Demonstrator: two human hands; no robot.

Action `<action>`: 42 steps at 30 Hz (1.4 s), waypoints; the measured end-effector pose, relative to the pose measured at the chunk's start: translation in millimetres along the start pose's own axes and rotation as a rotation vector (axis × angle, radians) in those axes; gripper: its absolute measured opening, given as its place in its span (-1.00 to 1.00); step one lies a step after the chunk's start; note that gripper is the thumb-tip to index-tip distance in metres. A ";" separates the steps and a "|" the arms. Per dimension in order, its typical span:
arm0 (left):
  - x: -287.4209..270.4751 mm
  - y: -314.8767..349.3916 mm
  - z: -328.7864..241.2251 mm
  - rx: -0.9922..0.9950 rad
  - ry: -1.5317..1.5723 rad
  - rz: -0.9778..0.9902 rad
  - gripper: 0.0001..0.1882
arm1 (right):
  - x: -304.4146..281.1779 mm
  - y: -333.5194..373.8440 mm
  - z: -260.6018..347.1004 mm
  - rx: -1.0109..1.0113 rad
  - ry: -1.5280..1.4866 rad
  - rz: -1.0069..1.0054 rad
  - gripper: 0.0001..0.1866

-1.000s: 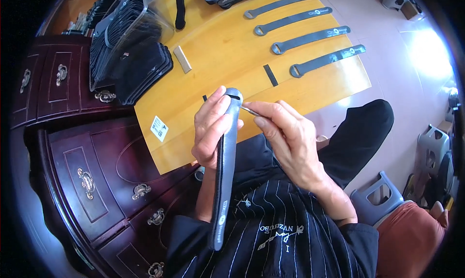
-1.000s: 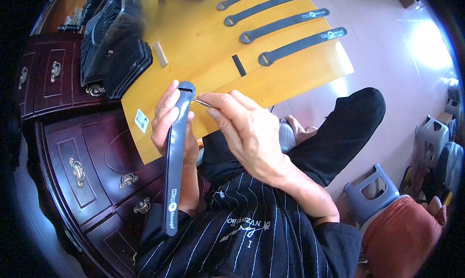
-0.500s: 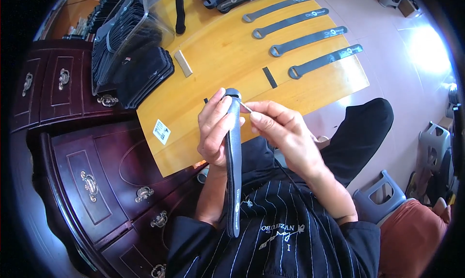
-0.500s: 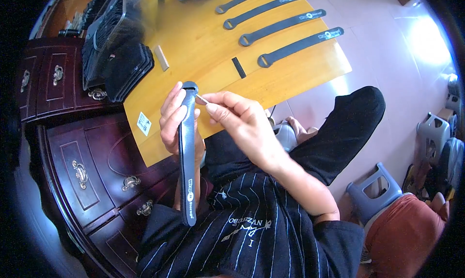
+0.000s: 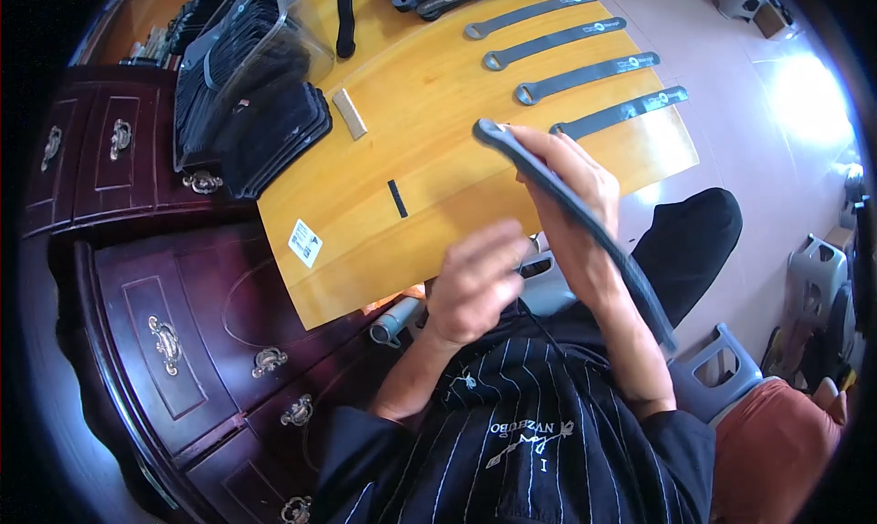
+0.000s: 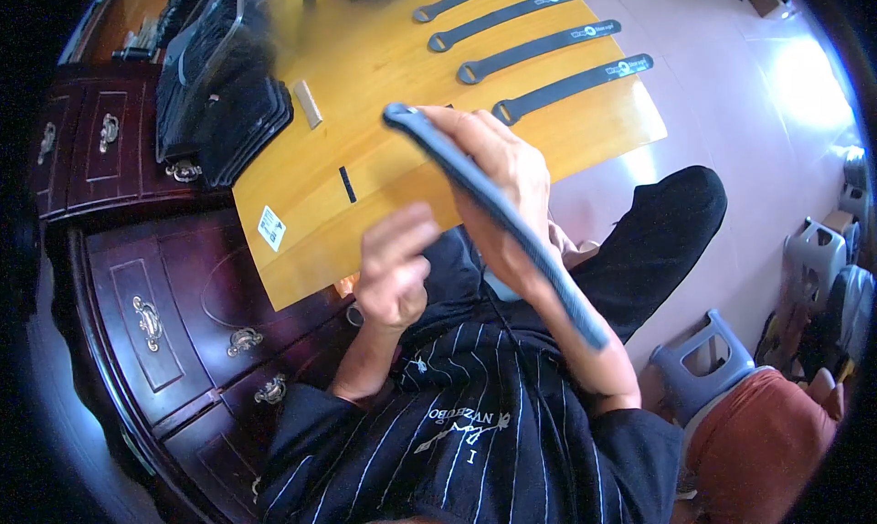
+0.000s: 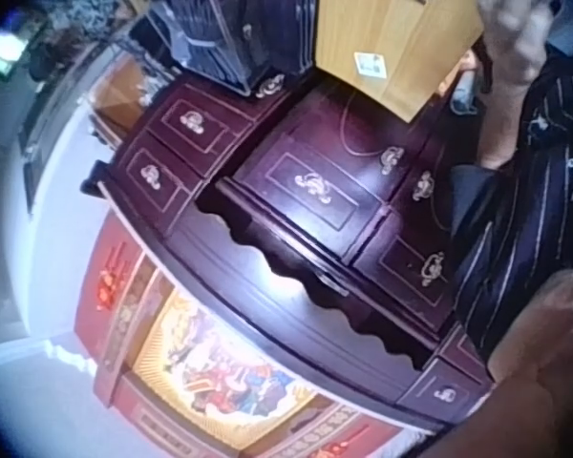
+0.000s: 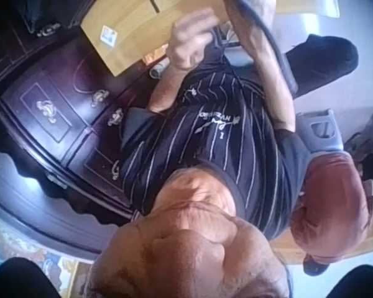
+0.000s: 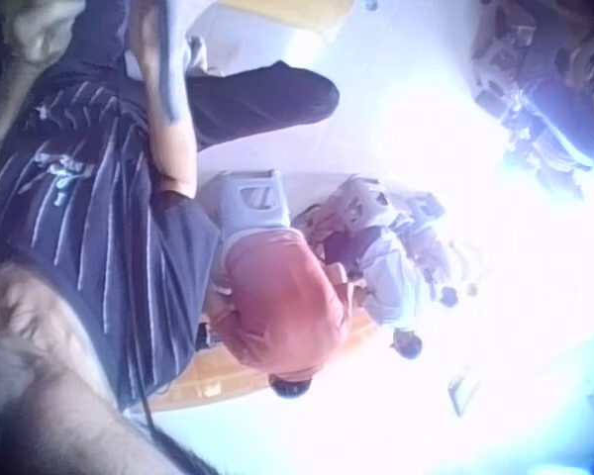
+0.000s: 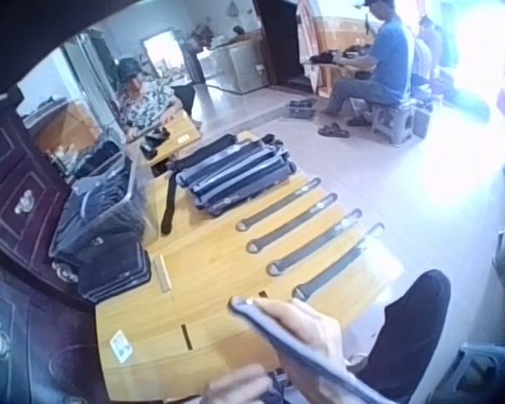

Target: Organizing and using a metal tool to clear holes and remove plastic debris from cable storage straps.

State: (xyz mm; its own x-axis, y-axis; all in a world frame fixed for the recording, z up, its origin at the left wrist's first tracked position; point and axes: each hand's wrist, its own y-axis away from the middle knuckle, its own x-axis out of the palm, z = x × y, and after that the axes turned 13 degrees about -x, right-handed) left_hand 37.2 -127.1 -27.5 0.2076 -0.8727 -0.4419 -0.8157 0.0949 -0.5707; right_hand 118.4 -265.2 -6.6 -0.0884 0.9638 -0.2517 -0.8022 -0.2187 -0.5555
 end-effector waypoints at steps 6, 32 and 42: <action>29.1 -19.9 7.7 -0.051 0.205 -0.661 -0.85 | -4.5 -7.7 30.6 -0.144 0.219 0.005 -0.60; -5.0 -35.3 22.8 -0.569 1.485 -0.198 -0.64 | -14.1 -0.5 39.8 -0.036 0.064 0.215 -0.87; 16.8 -31.5 -2.5 -0.581 0.814 -0.285 -0.57 | -23.2 6.8 58.6 -0.105 0.352 0.258 -0.70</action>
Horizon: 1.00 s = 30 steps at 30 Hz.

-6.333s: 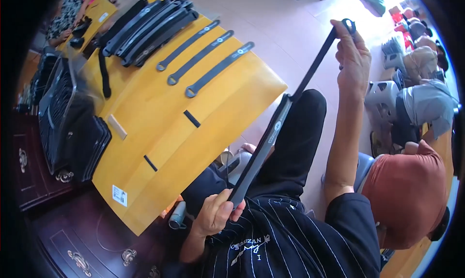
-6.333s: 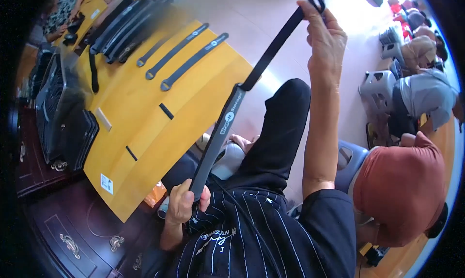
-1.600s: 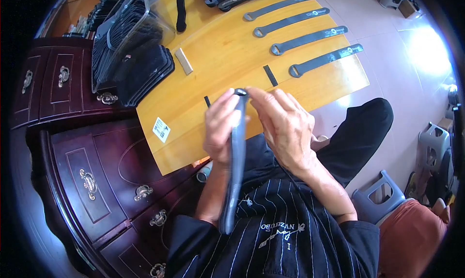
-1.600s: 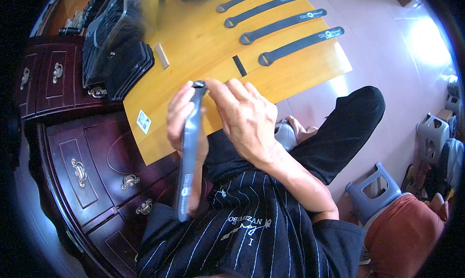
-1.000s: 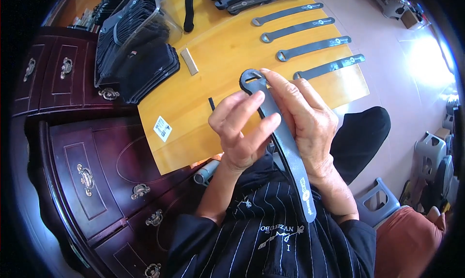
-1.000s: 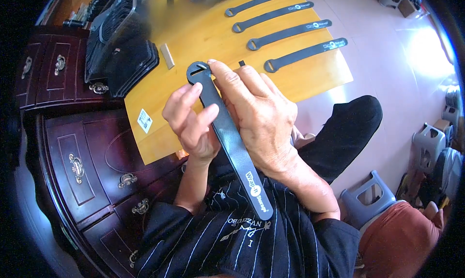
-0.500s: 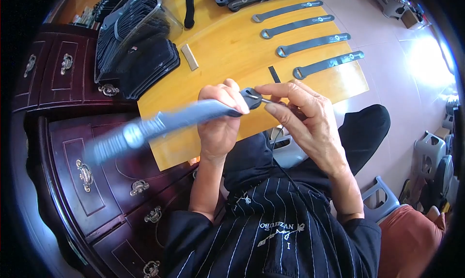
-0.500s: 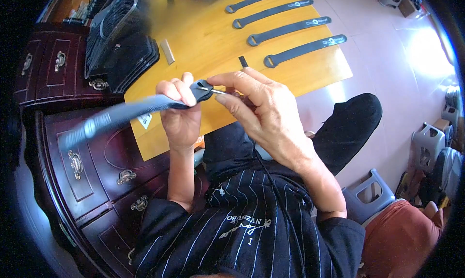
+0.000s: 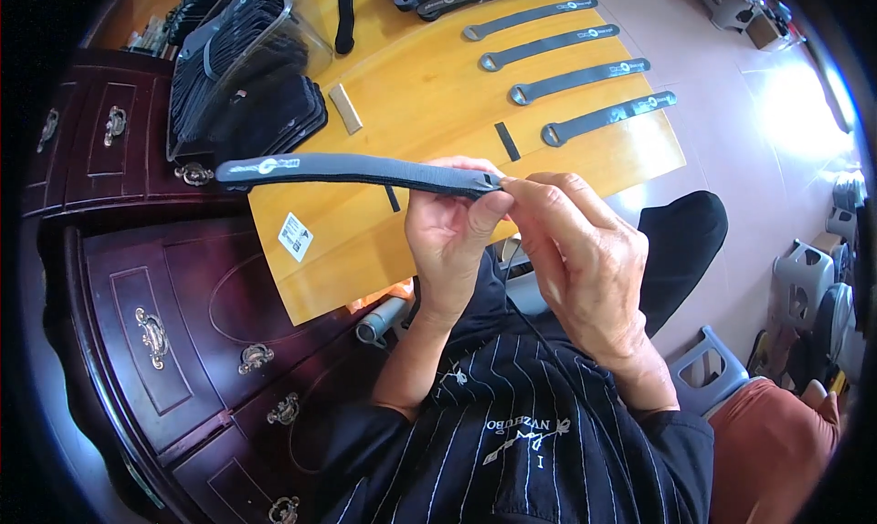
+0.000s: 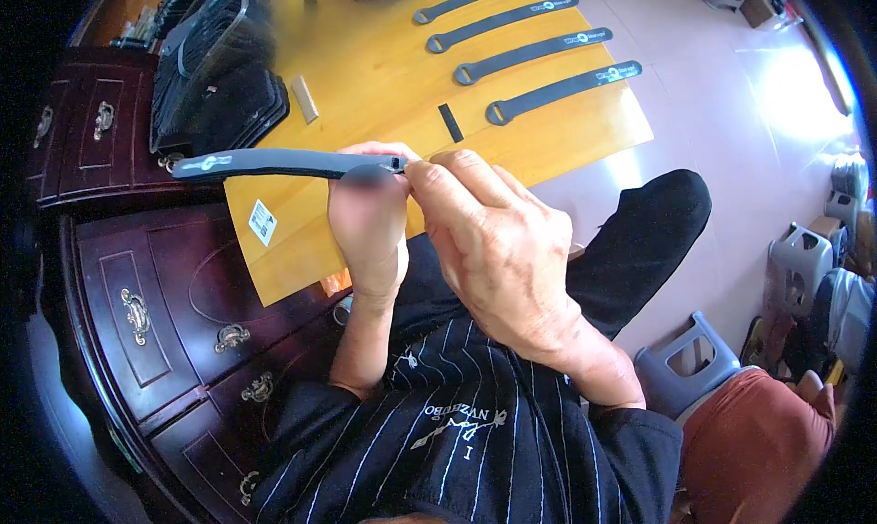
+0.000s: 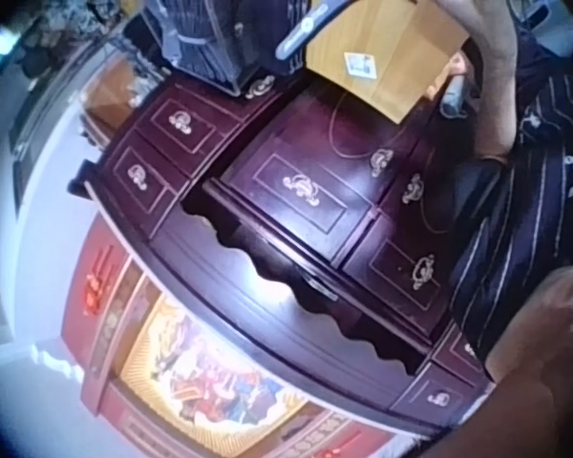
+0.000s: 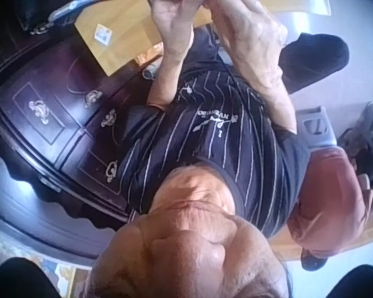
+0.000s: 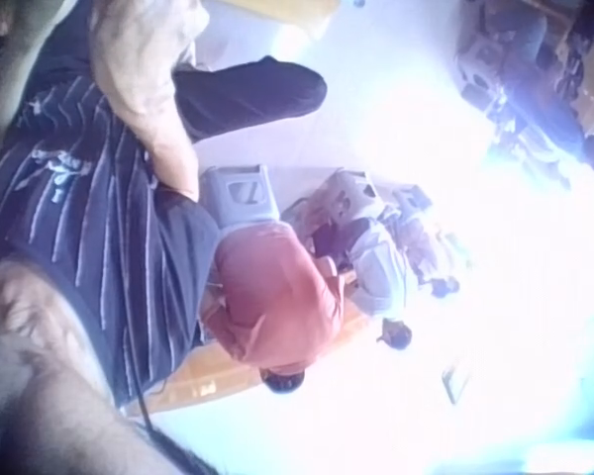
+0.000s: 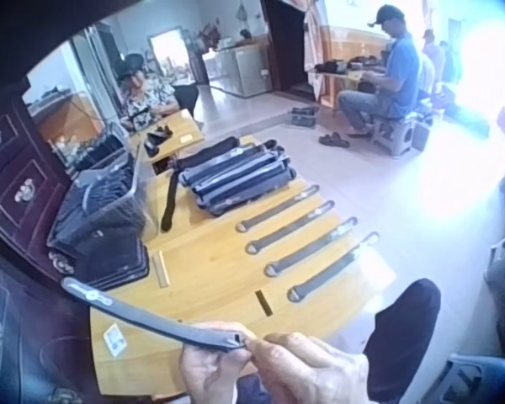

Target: Organizing and using a metal tool to clear holes and remove plastic debris from cable storage straps.

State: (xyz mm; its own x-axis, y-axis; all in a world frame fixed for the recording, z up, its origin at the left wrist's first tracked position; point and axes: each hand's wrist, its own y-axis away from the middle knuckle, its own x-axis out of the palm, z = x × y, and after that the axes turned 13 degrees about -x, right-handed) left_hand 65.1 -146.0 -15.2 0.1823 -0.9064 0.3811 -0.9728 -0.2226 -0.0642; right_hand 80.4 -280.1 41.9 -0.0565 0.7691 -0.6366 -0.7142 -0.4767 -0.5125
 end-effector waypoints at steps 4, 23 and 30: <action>-2.0 2.2 -4.4 -0.111 0.091 0.056 -0.73 | -2.3 4.1 -3.9 0.056 -0.103 0.036 -0.75; -13.9 14.2 -6.5 -0.189 -0.167 0.029 -0.85 | -0.9 0.3 -5.3 0.113 -0.284 0.000 -0.86; -19.4 10.4 -8.7 -0.153 -0.214 0.025 -0.83 | 4.5 -7.5 -16.2 0.134 -0.357 -0.050 -0.87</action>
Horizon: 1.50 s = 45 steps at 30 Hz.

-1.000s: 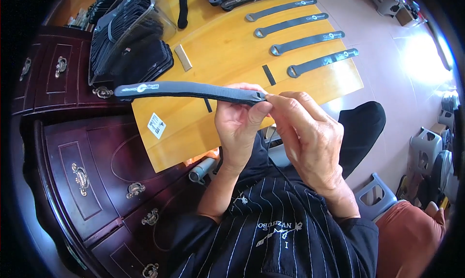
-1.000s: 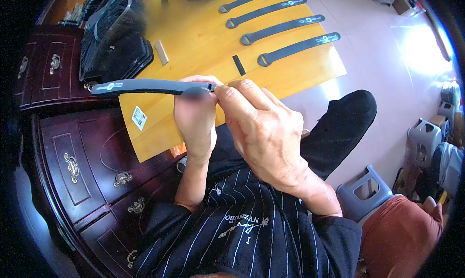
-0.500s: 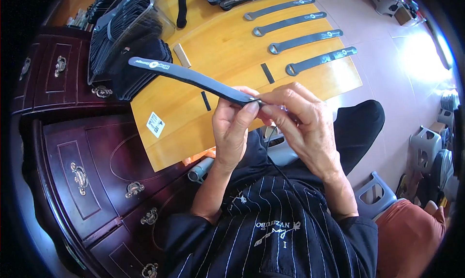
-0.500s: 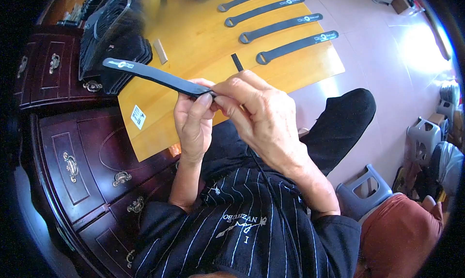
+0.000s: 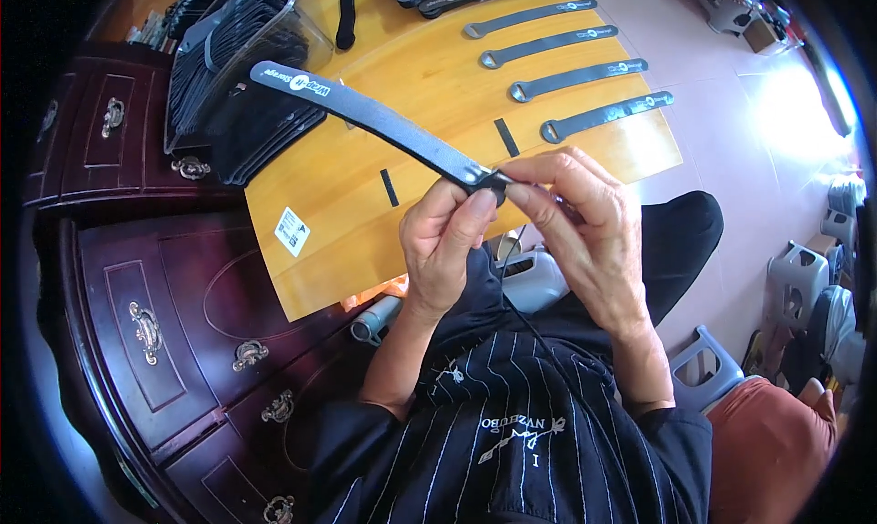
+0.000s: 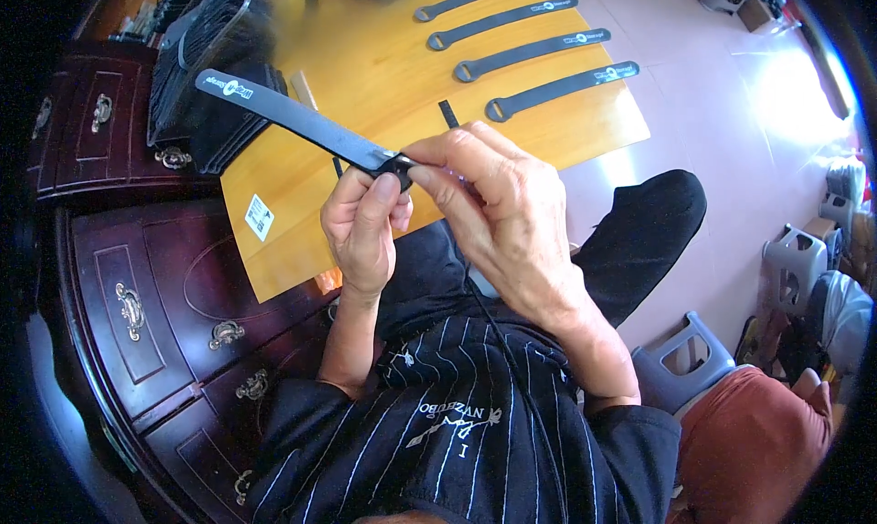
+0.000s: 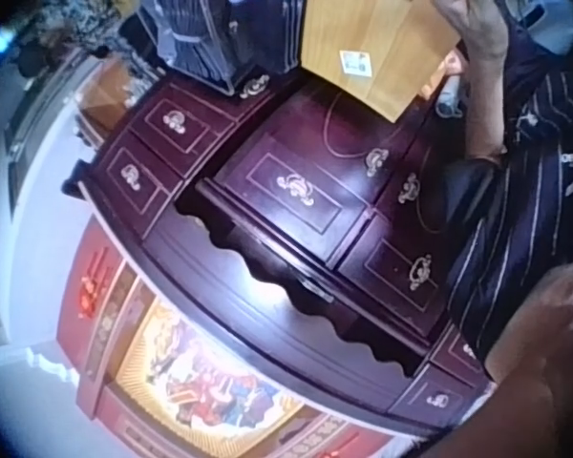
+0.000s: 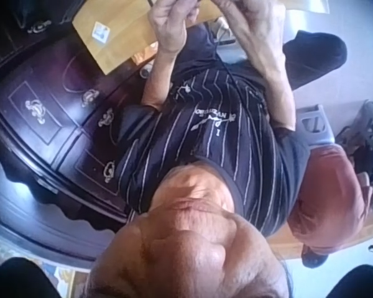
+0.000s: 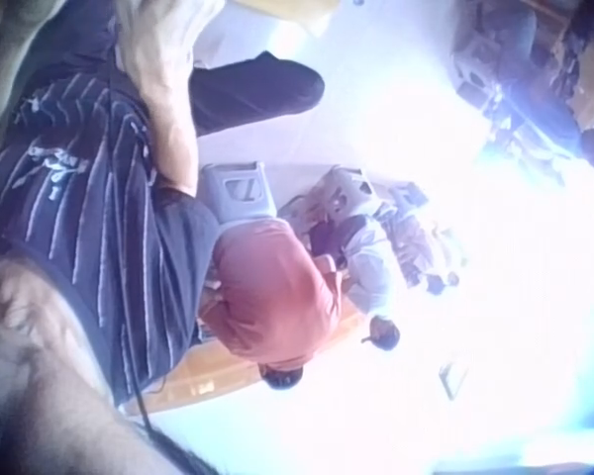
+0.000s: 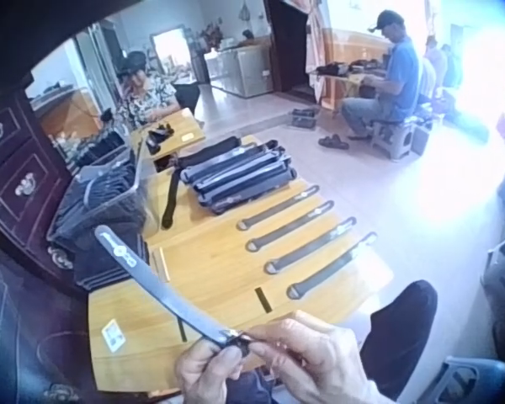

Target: Organizing and using a metal tool to clear holes and remove plastic debris from cable storage straps.

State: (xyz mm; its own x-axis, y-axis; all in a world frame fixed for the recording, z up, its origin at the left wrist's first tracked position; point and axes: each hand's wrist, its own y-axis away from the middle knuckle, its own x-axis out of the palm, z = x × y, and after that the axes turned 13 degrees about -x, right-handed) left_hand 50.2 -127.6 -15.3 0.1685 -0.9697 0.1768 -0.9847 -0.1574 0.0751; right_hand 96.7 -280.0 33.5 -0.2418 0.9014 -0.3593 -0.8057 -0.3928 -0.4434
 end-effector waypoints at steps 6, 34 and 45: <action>0.3 9.2 -12.5 -0.158 0.032 -0.048 -0.78 | 1.3 -23.4 -8.3 -0.062 0.017 -0.054 -0.88; -67.3 35.5 -73.3 0.111 -0.578 0.445 -0.71 | -326.1 -27.8 -80.3 -0.418 0.703 -0.764 -0.59; -105.0 -69.1 -49.5 -0.327 -0.577 0.077 -0.66 | -321.8 124.3 -20.6 -0.071 0.769 -1.182 -0.68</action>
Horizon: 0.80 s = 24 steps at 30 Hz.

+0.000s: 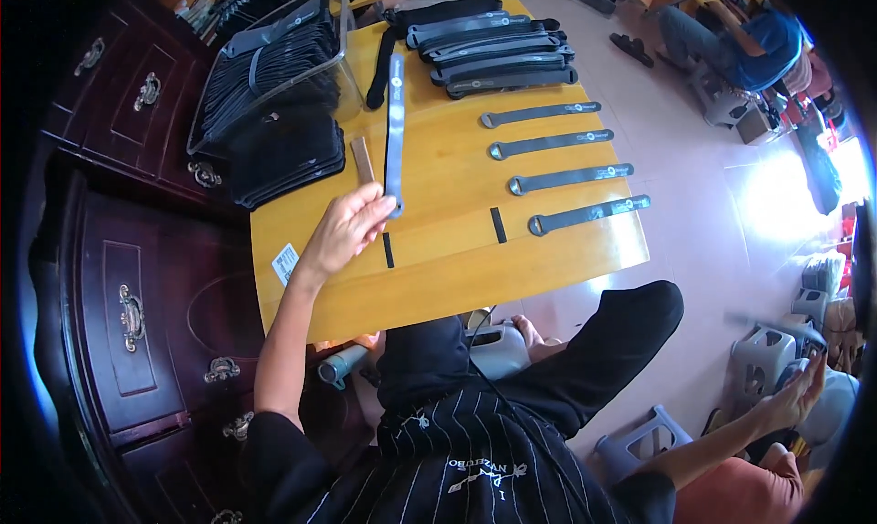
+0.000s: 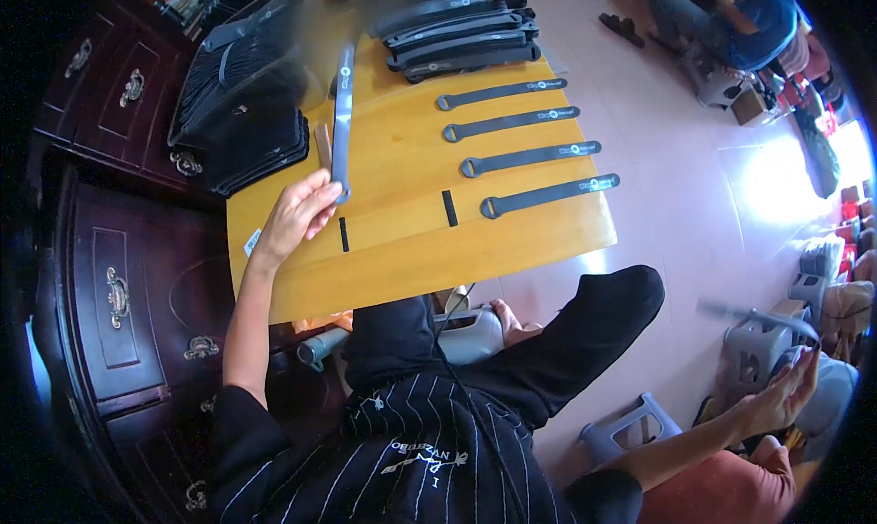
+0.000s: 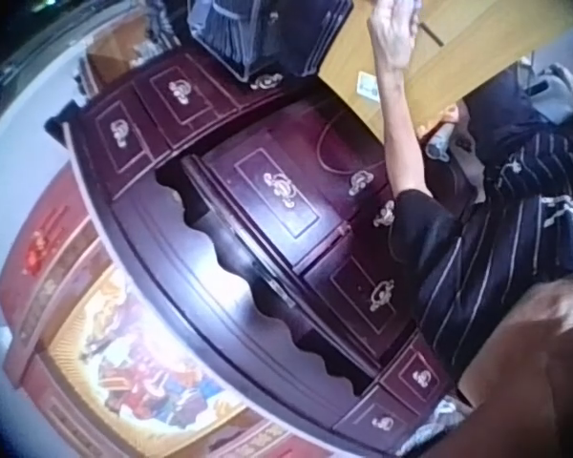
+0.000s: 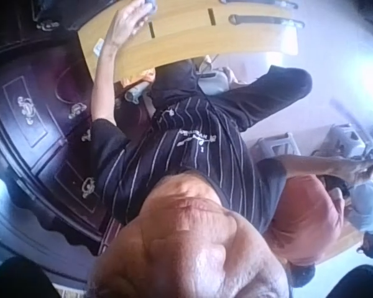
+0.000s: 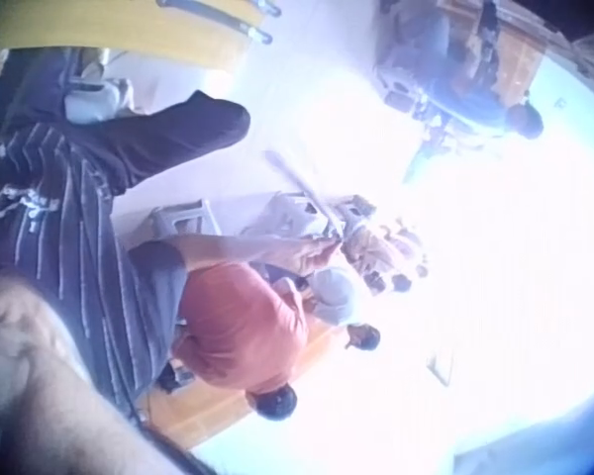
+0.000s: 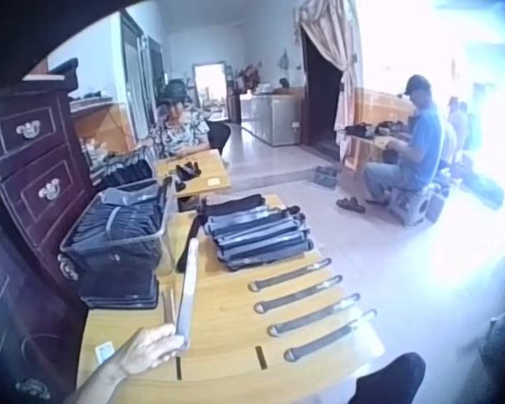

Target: Organizing and using a metal tool to clear holes and remove plastic debris from cable storage straps.

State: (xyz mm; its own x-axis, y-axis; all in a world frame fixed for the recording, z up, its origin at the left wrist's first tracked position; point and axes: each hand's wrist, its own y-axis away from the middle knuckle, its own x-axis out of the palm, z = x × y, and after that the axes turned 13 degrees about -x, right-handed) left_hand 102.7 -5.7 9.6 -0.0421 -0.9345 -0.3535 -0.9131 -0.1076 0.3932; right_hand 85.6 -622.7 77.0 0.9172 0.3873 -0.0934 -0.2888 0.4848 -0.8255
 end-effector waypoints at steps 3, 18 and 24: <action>-3.2 -30.4 8.9 -0.111 0.049 0.059 -0.66 | 32.7 21.9 77.5 0.331 0.174 -0.183 -0.68; -4.1 -45.8 -2.7 -0.204 -0.529 -0.293 -0.54 | -6.8 61.9 81.3 0.050 0.261 0.084 -0.66; 3.3 -38.5 19.4 0.380 -0.817 -0.603 -0.78 | -26.0 59.1 70.6 -0.001 0.174 0.180 -0.66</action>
State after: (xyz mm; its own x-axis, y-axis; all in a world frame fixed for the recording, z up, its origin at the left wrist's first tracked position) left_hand 129.9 2.0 -23.2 0.3267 -0.2395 -0.9143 -0.9340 -0.2299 -0.2735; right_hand 25.2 -548.7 70.0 0.8844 0.3266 -0.3334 -0.4517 0.4191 -0.7876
